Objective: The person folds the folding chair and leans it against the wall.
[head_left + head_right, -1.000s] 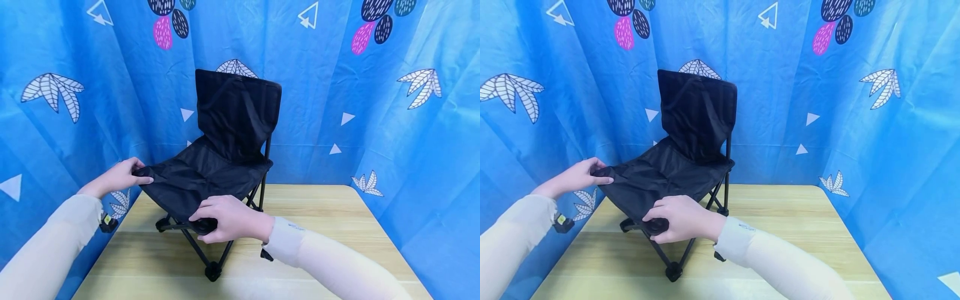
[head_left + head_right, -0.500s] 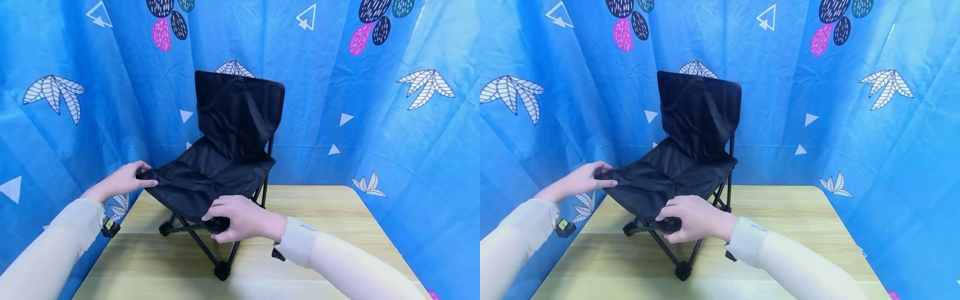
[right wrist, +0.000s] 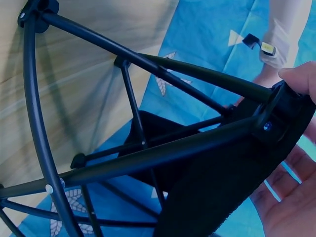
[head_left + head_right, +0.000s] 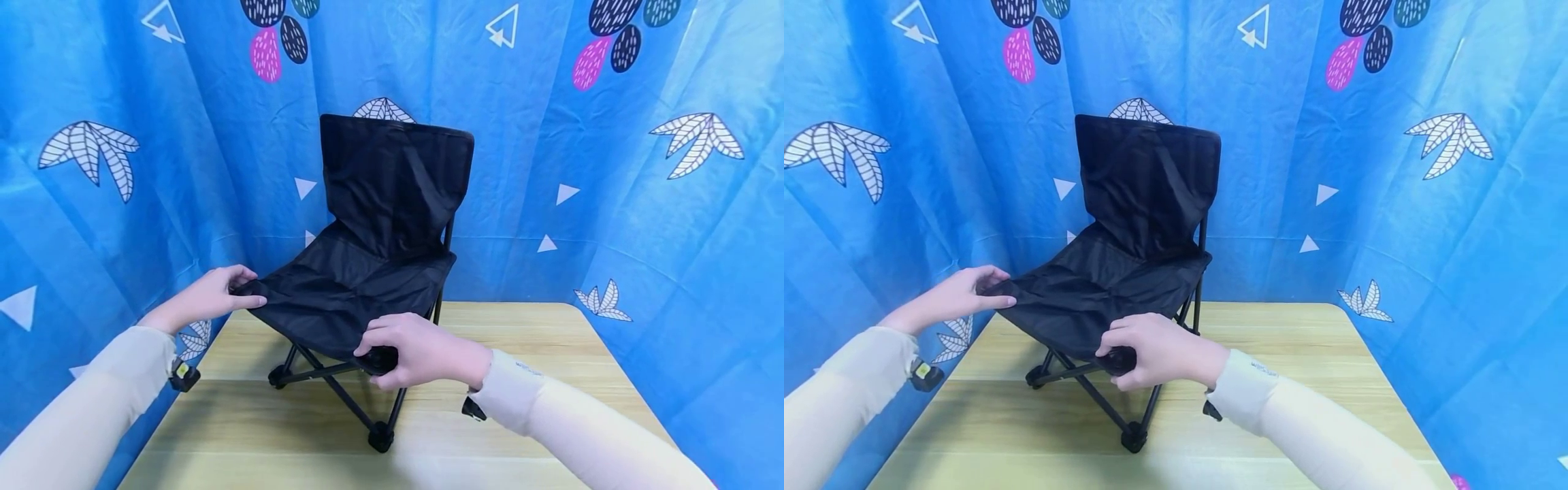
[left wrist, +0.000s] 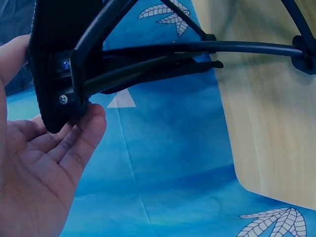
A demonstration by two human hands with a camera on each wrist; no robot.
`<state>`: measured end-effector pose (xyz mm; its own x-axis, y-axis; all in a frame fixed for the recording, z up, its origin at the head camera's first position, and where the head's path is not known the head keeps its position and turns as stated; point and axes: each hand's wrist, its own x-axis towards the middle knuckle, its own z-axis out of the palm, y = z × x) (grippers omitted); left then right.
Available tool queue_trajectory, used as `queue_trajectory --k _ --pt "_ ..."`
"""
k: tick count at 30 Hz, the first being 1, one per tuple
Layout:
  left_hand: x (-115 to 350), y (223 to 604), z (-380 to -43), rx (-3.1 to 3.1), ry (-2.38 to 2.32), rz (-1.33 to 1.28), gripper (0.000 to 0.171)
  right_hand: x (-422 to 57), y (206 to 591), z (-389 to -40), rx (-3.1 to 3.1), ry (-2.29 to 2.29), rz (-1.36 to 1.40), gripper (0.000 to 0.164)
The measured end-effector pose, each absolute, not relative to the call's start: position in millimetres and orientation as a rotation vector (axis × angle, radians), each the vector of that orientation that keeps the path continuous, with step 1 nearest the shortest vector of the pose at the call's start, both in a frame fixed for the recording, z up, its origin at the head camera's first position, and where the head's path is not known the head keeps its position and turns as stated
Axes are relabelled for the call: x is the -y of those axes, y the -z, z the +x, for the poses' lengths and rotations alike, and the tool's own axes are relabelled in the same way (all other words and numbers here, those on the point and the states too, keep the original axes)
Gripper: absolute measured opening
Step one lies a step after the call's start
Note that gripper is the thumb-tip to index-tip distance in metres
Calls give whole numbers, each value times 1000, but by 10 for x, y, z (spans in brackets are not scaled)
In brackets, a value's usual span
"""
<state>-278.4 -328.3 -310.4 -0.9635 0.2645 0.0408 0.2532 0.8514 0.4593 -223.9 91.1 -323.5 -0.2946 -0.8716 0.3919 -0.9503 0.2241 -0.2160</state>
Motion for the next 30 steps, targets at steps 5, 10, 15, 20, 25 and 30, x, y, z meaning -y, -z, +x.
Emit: queue_trajectory --k 5,10,15,20,25,30 --pt "3217 3096 -2752 -2989 -725 467 73 -1005 3228 -2254 2323 -639 1725 35" --pt "3185 3095 -2729 -3006 -742 543 65 -1087 3226 -2278 2340 -683 1732 36" --pt "3158 3083 -2698 -3026 -779 633 52 -1173 3237 -2318 2333 -733 1755 36" --pt "3113 3058 -2669 -3049 -753 693 45 -1277 3214 -2337 2361 -744 1767 35" --pt "3062 3041 -2629 -3037 -762 739 42 -1365 3185 -2345 2357 -720 1774 35" --pt "3033 3029 -2583 -3002 -763 746 46 -1447 3153 -2328 2384 -707 1756 35"
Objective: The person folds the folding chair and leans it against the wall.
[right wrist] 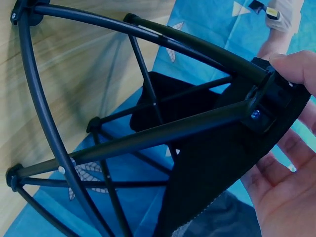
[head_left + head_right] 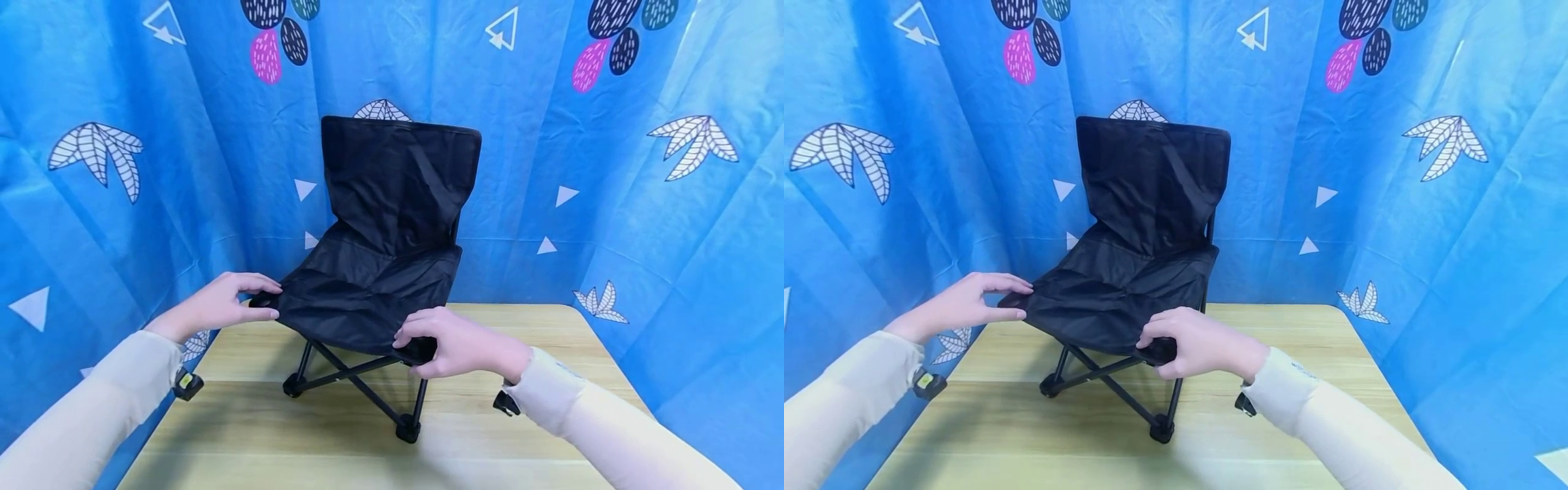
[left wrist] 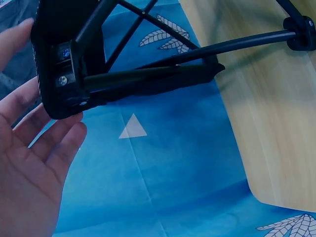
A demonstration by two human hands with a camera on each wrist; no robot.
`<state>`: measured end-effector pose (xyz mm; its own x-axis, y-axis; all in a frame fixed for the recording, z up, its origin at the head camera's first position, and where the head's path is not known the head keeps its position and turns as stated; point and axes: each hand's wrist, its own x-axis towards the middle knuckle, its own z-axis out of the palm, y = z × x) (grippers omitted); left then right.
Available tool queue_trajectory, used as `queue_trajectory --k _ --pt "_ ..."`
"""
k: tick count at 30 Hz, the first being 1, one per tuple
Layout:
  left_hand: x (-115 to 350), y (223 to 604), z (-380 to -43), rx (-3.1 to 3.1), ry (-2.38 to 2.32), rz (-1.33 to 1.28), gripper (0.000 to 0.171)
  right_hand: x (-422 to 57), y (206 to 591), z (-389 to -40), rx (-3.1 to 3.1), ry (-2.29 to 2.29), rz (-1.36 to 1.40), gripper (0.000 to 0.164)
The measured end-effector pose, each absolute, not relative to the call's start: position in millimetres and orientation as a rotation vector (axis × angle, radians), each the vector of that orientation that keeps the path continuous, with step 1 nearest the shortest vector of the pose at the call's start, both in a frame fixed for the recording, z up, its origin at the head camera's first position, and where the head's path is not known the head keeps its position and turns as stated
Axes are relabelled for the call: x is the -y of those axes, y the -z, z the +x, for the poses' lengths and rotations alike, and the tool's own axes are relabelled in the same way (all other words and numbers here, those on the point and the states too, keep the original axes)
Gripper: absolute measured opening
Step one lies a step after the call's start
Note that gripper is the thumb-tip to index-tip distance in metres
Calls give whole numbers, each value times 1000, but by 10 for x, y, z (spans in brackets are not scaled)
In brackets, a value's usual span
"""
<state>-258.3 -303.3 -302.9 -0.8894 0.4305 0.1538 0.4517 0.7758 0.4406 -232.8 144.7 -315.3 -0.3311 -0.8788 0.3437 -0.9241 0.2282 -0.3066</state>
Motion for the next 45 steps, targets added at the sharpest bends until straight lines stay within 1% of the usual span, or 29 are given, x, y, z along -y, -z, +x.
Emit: queue_trajectory --k 7,12,25,36,45 --pt "2989 3017 -2576 2944 727 -788 55 -1559 3155 -2336 2402 -638 1700 35" --pt "2962 3030 -2593 2931 682 -859 58 -1632 3179 -2355 2381 -627 1689 36" --pt "2803 3092 -2612 2838 632 -974 51 -1864 3166 -2349 2505 -655 1597 36" --pt "2656 3139 -2631 2753 623 -1062 48 -2048 3186 -2414 2479 -716 1588 38" --pt "2504 3134 -2587 2716 622 -1101 42 -2166 3182 -2440 2496 -717 1570 40"
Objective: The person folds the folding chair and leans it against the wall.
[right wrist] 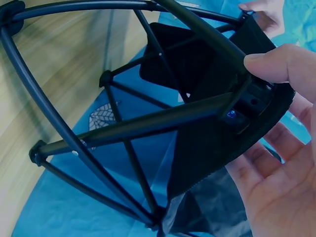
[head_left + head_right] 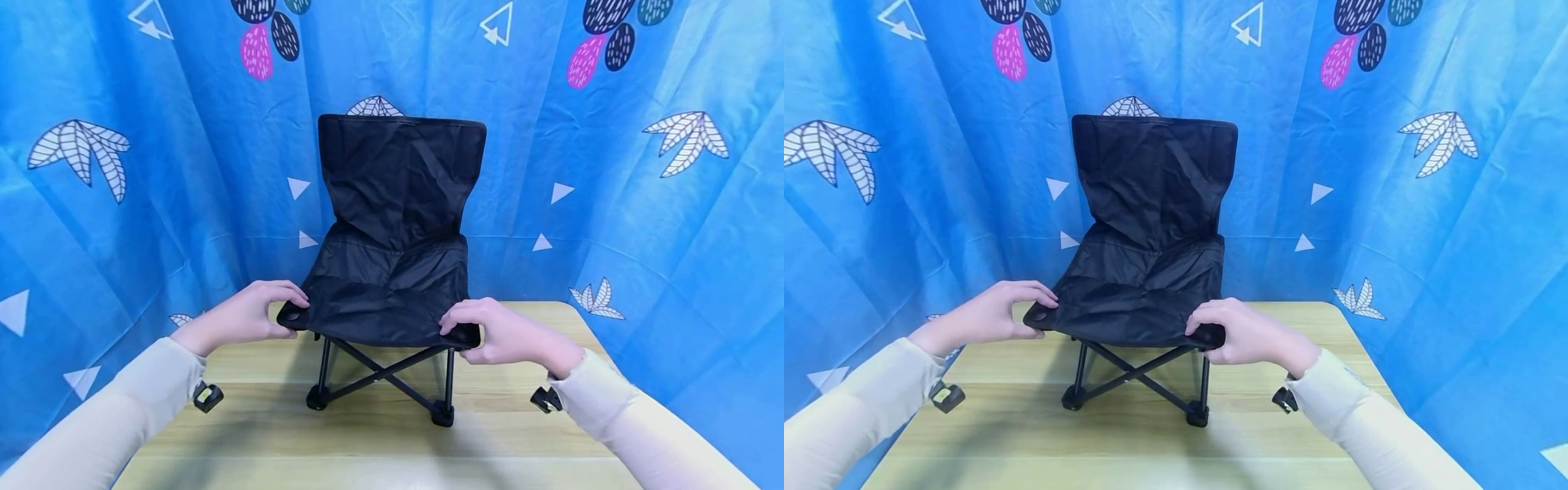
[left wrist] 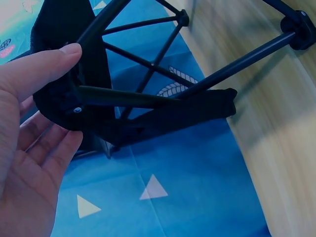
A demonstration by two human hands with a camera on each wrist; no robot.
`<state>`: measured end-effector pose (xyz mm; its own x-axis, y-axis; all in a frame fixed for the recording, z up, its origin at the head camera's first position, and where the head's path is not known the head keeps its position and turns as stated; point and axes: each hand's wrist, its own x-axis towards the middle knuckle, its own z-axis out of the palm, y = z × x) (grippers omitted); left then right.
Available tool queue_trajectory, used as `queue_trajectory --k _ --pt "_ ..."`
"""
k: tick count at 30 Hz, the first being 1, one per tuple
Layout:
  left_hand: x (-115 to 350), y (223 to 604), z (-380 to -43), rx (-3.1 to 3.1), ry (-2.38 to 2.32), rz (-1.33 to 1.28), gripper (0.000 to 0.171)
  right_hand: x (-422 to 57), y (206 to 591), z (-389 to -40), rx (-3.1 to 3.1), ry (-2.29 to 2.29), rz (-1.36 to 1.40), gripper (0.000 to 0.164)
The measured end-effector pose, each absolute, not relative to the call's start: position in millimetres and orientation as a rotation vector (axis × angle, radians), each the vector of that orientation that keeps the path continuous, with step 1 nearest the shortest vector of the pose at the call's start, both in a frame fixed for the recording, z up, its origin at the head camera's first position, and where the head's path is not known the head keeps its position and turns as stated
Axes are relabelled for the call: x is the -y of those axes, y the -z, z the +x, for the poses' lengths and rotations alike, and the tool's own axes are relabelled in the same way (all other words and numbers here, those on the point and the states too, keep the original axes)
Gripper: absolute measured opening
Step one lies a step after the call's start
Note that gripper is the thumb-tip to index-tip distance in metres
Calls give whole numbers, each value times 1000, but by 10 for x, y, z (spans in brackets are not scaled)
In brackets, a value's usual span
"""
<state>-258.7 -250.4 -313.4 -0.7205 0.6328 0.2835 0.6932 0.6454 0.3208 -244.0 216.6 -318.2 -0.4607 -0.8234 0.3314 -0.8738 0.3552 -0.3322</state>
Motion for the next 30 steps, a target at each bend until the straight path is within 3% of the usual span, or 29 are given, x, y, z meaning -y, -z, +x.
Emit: queue_trajectory --k 30 --pt "2231 3246 -2557 2681 734 -1170 43 -2545 3259 -2437 2558 -790 1426 44"
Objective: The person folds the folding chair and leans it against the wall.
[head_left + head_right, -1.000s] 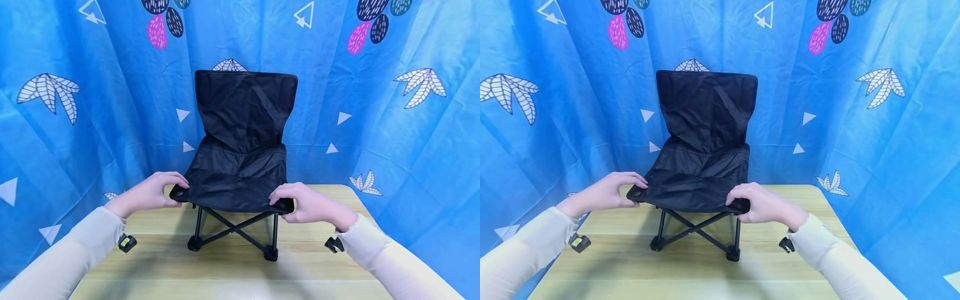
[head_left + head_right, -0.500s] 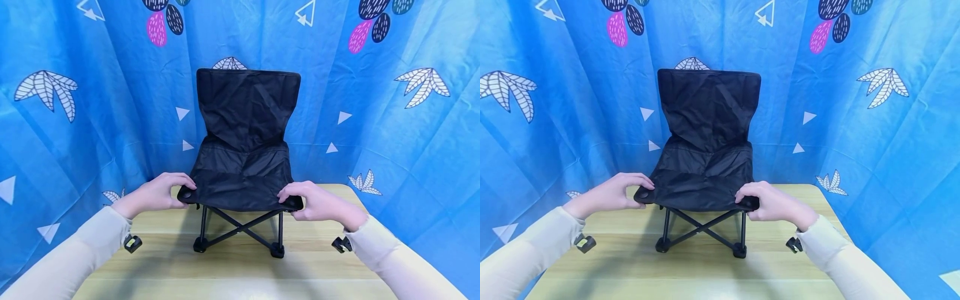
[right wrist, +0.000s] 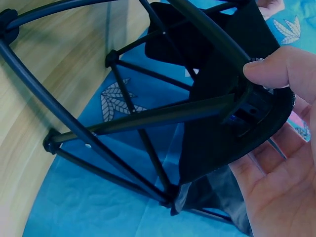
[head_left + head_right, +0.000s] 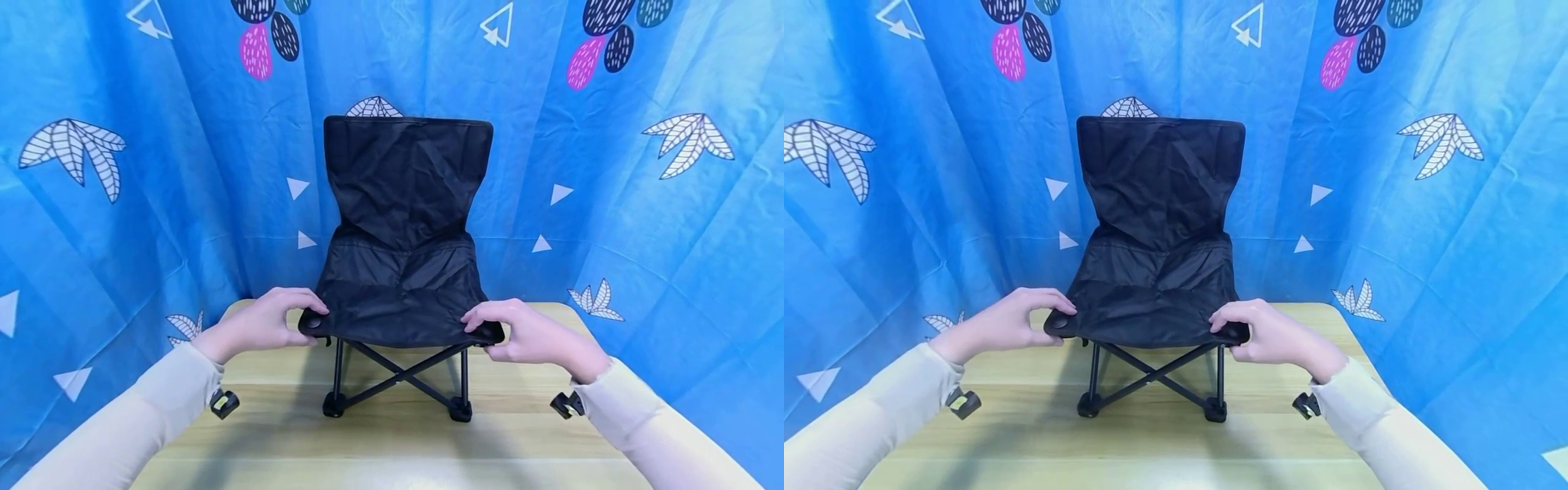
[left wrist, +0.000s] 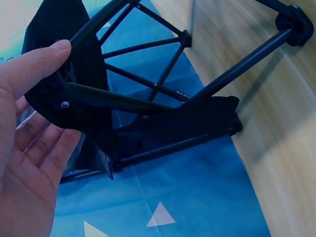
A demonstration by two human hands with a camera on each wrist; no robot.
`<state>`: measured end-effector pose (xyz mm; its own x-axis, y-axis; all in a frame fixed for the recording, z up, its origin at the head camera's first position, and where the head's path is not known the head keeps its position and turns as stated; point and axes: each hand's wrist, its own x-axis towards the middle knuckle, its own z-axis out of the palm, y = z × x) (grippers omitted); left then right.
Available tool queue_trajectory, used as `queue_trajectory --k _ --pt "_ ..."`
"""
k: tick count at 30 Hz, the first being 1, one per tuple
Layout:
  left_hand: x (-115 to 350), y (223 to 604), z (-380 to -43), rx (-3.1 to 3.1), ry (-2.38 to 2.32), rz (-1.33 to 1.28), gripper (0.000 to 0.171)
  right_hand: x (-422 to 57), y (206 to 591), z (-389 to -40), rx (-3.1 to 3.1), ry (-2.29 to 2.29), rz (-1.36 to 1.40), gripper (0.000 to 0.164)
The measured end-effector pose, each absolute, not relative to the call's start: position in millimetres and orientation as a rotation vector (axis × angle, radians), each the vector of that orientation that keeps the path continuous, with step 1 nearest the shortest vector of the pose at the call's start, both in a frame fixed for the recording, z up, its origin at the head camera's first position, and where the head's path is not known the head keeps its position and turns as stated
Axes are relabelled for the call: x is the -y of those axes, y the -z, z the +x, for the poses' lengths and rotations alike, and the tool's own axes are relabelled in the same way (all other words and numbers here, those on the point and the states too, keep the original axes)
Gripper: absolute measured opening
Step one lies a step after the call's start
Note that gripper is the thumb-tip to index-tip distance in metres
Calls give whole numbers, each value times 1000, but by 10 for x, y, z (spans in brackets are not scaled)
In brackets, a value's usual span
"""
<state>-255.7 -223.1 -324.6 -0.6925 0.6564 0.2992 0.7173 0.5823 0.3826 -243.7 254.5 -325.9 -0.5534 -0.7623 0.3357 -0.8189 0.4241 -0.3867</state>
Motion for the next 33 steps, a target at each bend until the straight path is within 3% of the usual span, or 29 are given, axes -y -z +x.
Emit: queue_trajectory --k 33 --pt "2159 3308 -2494 2506 623 -1212 45 -2750 3300 -2388 2495 -596 1272 49"
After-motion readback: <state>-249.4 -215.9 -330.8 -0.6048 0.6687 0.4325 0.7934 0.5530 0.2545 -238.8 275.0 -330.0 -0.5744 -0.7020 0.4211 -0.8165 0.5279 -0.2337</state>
